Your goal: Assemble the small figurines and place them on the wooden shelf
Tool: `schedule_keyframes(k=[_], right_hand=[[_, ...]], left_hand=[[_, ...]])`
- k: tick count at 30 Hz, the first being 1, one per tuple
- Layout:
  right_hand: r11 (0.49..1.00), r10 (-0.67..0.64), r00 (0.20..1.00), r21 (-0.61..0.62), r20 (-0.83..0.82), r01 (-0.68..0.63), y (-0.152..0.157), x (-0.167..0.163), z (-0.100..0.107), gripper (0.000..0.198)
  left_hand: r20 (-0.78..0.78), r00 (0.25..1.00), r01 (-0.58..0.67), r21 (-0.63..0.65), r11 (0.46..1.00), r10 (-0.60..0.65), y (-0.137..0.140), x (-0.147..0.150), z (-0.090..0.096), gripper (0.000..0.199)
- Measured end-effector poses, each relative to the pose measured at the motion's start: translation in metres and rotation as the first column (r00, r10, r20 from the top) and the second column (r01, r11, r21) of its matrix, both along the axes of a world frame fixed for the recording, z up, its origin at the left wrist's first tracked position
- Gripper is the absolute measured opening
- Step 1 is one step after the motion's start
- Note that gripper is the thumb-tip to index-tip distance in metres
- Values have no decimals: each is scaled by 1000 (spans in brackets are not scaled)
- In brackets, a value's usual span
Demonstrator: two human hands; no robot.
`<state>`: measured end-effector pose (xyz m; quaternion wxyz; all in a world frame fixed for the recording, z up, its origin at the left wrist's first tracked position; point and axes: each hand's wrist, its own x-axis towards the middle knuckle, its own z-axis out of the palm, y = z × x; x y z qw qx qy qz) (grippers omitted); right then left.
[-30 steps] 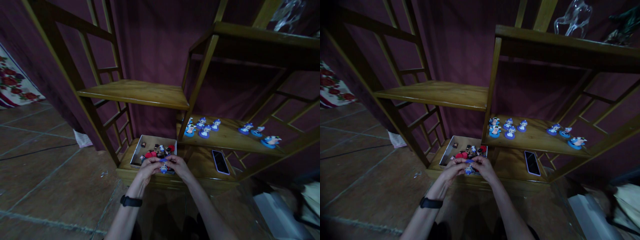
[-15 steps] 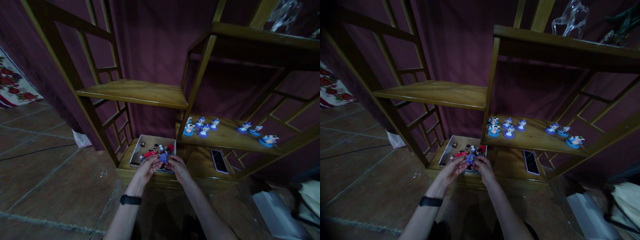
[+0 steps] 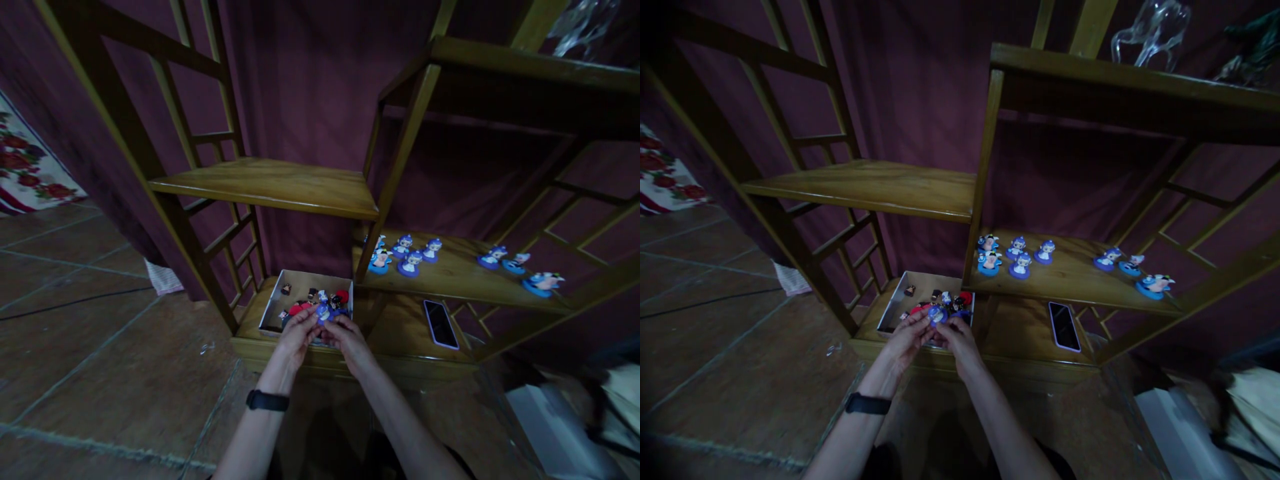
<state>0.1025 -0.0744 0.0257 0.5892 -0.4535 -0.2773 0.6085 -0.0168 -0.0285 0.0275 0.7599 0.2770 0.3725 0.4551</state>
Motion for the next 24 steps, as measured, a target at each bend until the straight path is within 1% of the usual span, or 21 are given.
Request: schedule_keyframes(k=[2,5,8,11,14,18,21,24], right_hand=[[999,33,999,-11,-3,-33,0,2,3,29],[1000,14,1000,-15,-11,-15,0,4,6,32],[1000,-18,999,-10,-44,18,1,6,5,33],[999,-34,995,-29,-95,32,2,6,2,34],[999,-28,991,-27,-130,24,3,6,0,34],[1000,-25,989,-4,-147,25,5,7,-3,35],[999,-34,985,-21,-168,31,6,9,-4,33],[999,-46,981,-38,-190,39,7,10,-4,32]], left_hand=[[-11,999,-35,-8,999,35,1,0,0,13],[-69,996,-63,-2,998,62,1,0,-1,12],[-125,991,-38,61,997,45,2,2,-2,16],[-165,984,-47,127,991,68,2,4,-4,26],[-190,979,-45,158,986,75,3,4,-3,29],[-157,987,-7,111,994,25,1,3,1,29],[-108,994,20,69,997,-12,-2,2,5,32],[-65,998,17,47,999,-14,-4,2,5,35]])
